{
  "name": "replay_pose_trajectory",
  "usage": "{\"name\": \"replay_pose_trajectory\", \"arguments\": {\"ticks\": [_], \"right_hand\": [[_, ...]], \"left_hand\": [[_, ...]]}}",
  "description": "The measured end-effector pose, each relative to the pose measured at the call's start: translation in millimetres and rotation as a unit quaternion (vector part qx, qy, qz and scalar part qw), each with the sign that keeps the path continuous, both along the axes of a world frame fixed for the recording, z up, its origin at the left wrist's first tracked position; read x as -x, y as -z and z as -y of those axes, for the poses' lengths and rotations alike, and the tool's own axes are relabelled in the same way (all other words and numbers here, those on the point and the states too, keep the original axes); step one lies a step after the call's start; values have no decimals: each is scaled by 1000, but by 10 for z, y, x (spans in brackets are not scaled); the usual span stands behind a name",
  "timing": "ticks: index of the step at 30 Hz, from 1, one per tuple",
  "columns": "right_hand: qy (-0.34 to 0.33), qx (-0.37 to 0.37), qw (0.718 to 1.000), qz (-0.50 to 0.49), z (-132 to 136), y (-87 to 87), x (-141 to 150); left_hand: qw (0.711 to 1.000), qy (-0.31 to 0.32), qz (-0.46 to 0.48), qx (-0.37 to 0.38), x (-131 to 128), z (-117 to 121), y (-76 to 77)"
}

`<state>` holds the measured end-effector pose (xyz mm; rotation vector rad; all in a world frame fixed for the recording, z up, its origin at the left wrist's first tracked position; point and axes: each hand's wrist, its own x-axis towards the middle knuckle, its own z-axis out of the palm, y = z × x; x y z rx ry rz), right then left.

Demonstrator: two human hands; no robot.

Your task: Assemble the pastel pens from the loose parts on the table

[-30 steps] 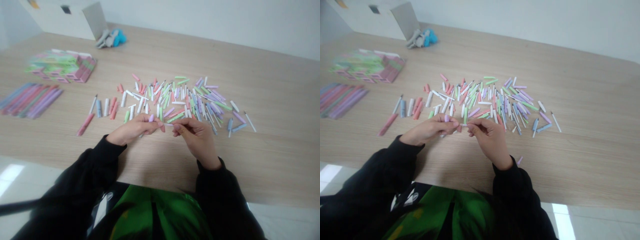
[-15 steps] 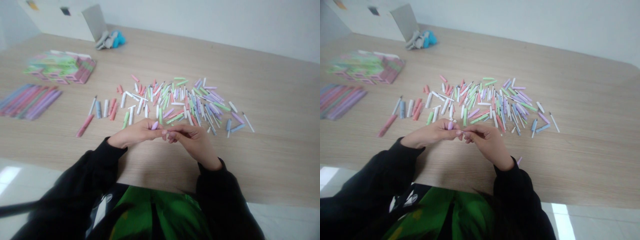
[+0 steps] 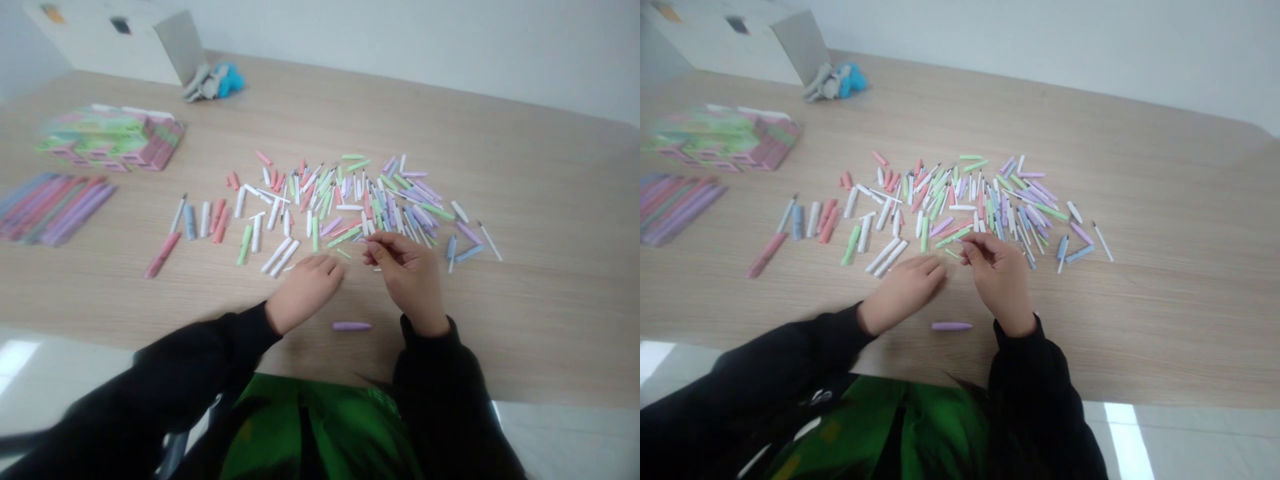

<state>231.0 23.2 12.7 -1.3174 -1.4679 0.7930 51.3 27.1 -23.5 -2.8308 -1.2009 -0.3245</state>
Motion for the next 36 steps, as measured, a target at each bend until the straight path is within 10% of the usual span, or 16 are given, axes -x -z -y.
{"name": "replay_pose_trajectory", "arguments": {"ticks": [6,8,11,21,27,36], "right_hand": [[15,-23,996,88,-30,45,-26],[17,-27,995,96,-39,48,-37],[21,-37,995,90,-44,41,-43],[-36,-30,998,-31,63,12,-62],[-72,21,992,-99,628,-45,-317],[-17,11,996,-88,1158,-79,-574]], "left_hand": [[995,63,75,-35,-3,502,-176],[979,199,49,-8,-20,741,-82],[971,236,8,34,-55,945,140],[939,257,85,211,98,816,82],[856,137,348,357,361,786,44],[835,17,381,396,350,735,43]]}}
